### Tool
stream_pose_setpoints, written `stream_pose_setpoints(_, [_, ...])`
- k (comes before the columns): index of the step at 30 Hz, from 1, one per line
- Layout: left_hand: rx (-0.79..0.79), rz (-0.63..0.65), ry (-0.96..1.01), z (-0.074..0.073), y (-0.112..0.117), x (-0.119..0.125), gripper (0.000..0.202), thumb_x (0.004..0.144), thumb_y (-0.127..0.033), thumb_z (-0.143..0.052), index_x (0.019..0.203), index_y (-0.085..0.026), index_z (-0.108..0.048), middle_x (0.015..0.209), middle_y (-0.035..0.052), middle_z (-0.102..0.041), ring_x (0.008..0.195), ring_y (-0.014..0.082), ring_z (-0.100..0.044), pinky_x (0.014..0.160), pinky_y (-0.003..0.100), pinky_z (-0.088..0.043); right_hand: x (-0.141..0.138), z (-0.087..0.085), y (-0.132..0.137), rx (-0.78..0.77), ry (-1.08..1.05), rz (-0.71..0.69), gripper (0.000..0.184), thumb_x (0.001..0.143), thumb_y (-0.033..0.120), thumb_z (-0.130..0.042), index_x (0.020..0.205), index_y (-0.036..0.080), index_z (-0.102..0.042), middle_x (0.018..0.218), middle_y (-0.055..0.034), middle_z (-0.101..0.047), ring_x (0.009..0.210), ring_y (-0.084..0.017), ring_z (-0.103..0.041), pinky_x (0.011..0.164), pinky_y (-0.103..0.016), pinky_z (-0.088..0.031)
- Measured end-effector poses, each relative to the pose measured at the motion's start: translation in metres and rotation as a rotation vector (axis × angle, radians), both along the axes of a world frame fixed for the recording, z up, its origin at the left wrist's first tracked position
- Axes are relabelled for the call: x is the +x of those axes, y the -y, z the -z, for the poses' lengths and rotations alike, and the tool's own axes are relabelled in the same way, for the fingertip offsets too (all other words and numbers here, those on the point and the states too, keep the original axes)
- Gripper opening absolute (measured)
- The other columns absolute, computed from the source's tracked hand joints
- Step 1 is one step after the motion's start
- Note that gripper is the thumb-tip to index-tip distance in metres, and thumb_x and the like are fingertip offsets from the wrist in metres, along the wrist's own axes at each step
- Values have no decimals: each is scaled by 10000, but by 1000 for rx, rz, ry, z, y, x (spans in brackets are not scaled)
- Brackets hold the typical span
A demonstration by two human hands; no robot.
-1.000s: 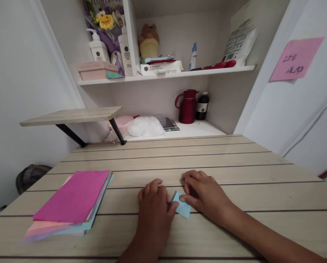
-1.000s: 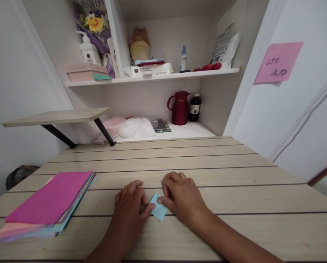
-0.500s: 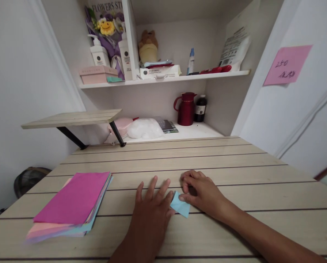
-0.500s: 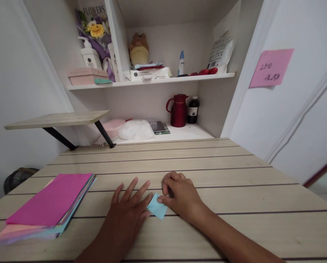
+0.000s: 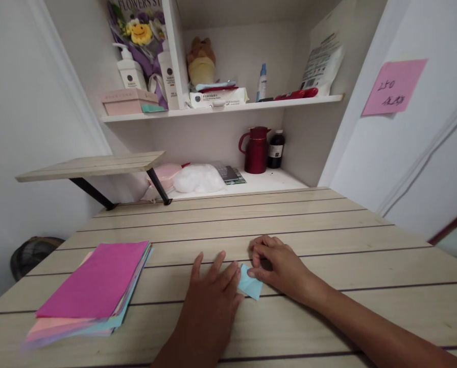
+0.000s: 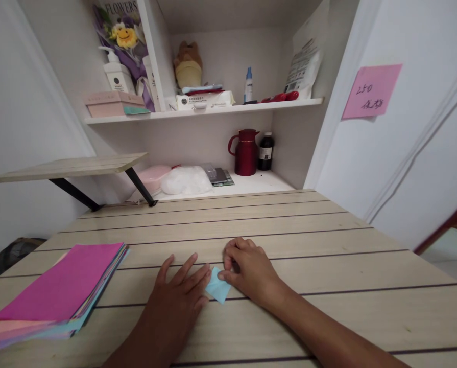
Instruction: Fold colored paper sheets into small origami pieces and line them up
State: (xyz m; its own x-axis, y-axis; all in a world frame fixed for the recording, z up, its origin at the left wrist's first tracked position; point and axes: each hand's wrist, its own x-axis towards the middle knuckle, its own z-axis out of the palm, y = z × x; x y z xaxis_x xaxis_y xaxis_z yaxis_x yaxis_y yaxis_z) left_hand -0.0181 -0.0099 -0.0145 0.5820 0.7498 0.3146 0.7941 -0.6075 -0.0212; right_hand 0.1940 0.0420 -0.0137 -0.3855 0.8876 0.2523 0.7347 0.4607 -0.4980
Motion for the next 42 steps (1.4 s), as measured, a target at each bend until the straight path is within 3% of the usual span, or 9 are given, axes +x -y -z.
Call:
stream_pose_setpoints(7, [-68,-37,-8,1,-1,4,373,948,-360,-444,1306,-275,-511,1364,6,-558,1292,283,-454,1052,653,-292,6,1,-1,-33,-124,-55,124,745,172,-683,823,233,-609,968,-22,-650,947,-209,-576,876,-367,-443])
stream_pose_setpoints(10, [-110,-67,-12,4,-1,5,378,959,-371,-420,1316,-275,-498,1383,-5,-539,1274,271,-475,1058,640,-306,7,-4,4,33,-167,-115,141,811,165,-622,927,236,-658,1094,-53,-634,1034,-210,-574,901,-358,-455])
stream_pose_setpoints(13, [-121,-77,-16,9,-1,6,379,967,-375,-400,1320,-274,-496,1395,-10,-524,1279,265,-470,1062,622,-323,4,-11,13,205,-34,-211,217,893,209,-552,1066,266,-670,1207,-62,-612,1122,-227,-544,960,-414,-419])
stream_pose_setpoints(17, [-102,-98,-16,14,1,8,381,973,-362,-388,1326,-265,-494,1403,-10,-513,1292,267,-455,1065,609,-334,-4,-11,24,347,209,-337,242,931,173,-500,1093,238,-668,1120,-60,-686,1010,-210,-610,892,-384,-466])
stream_pose_setpoints(20, [-82,-105,-6,15,3,9,394,972,-363,-391,1335,-243,-487,1414,-1,-499,1301,268,-444,1067,593,-342,-10,-2,33,441,378,-327,263,913,152,-516,1141,172,-645,1147,-97,-685,965,-231,-637,860,-393,-494])
stream_pose_setpoints(25, [-16,-85,25,16,4,7,393,974,-367,-391,1315,-209,-508,1366,34,-552,1270,229,-484,1092,535,-332,-15,16,47,546,487,-237,338,889,198,-538,1201,96,-617,1307,-158,-593,1129,-301,-586,890,-434,-488])
stream_pose_setpoints(29, [10,-69,36,18,3,5,378,971,-359,-405,1297,-210,-524,1333,38,-584,1243,224,-512,1097,538,-315,-12,14,50,470,531,-247,398,899,249,-527,1265,102,-577,1386,-168,-516,1212,-326,-532,908,-457,-481])
stream_pose_setpoints(35, [-91,-91,41,10,3,3,374,974,-334,-383,1309,-232,-514,1369,36,-549,1255,250,-501,1091,600,-284,0,-10,49,203,505,-352,601,891,353,-550,1431,142,-390,1481,-160,-380,1312,-351,-422,1028,-533,-391])
stream_pose_setpoints(42, [-163,-92,40,2,2,-1,400,955,-434,-396,1340,-357,-467,1435,9,-472,1312,274,-440,1054,620,-332,4,-21,47,25,453,-371,655,915,454,-498,1468,152,-318,1505,-171,-329,1360,-360,-341,1074,-560,-316])
